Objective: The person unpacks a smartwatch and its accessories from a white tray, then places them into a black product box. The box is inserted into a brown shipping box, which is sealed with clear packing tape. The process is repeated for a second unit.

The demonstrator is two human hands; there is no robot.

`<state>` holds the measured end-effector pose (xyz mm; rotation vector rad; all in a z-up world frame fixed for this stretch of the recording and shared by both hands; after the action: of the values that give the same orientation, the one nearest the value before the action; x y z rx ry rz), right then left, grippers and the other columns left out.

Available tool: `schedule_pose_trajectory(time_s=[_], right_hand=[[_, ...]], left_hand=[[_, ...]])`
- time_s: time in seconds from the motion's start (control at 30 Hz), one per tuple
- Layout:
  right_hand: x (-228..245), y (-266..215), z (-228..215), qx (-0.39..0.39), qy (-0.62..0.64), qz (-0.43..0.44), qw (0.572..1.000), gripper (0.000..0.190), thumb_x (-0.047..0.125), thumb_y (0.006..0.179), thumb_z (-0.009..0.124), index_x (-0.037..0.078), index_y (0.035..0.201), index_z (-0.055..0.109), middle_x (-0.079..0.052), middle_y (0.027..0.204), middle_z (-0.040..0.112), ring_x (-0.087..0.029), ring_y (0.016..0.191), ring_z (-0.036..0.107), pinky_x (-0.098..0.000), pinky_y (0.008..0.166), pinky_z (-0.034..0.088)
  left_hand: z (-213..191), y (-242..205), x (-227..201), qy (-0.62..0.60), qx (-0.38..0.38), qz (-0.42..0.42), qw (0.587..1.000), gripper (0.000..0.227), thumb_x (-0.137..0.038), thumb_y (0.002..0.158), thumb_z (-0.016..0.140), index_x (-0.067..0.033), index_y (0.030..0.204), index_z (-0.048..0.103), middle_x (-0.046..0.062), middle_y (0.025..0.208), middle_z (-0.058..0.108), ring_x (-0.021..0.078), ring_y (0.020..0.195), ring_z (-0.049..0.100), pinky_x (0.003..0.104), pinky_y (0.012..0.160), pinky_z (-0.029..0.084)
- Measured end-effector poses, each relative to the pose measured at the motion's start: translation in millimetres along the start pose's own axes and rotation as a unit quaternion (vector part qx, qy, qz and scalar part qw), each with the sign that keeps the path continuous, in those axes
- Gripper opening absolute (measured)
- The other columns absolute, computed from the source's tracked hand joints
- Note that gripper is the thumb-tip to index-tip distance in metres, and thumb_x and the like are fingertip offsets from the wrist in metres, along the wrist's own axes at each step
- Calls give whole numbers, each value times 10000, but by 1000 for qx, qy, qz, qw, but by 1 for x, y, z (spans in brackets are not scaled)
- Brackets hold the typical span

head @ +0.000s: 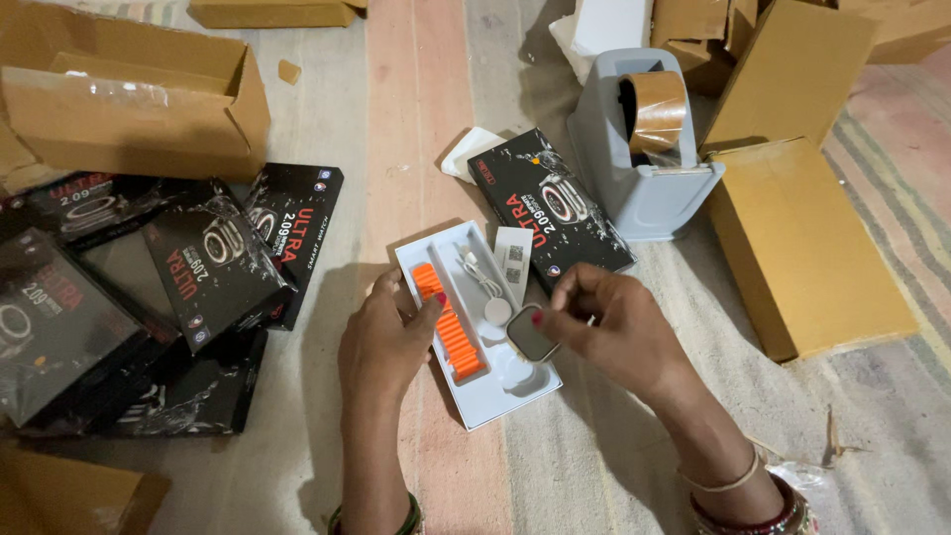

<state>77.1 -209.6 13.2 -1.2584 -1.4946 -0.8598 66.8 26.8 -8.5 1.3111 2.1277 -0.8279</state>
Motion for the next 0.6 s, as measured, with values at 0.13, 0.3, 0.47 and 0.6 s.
schedule_pose_trajectory(time_s=[0.13, 0.3, 0.47, 0.6], right_hand=[[2, -8, 6, 18, -106, 92, 990, 144, 105, 810, 776, 19, 872, 680, -60, 693, 756, -118, 631, 679, -297, 567, 524], [4, -12, 18, 67, -137, 128, 980, 166, 153, 811, 775, 51, 916, 697, -30, 710, 776, -115, 620, 714, -293, 594, 562], [16, -12, 14, 31, -216, 9, 976, 159, 139, 724, 854, 30, 788, 757, -54, 782, 684, -142, 643, 679, -296, 595, 558], [5, -9, 22, 87, -259, 34, 961, 179, 138, 698, 841, 86, 858, 782, -64, 702, 694, -144, 628, 655, -316, 598, 527]], left_hand=[[0, -1, -1, 14, 8, -10, 1000, 641, -394, 861, 706, -157, 1427, 522, 79, 830, 785, 205, 646, 767, 352, 719, 579], [0, -1, 0, 22, 8, -17, 1000, 654, -386, 861, 709, -155, 1437, 505, 80, 844, 788, 191, 645, 763, 350, 717, 575], [0, 0, -1, 9, 8, -8, 1000, 634, -381, 867, 694, -151, 1430, 516, 79, 827, 790, 200, 639, 768, 355, 718, 584], [0, 1, 1, 22, 6, -15, 1000, 623, -383, 868, 690, -168, 1428, 519, 81, 817, 786, 201, 645, 767, 352, 734, 575]])
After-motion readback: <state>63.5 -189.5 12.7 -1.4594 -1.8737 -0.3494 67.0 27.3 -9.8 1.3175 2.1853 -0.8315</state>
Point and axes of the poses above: each hand's wrist, its own y-axis towards the middle knuckle, its own z-axis out of the palm, x = y × z, the point moved 8 cm from there along y, towards the middle knuckle
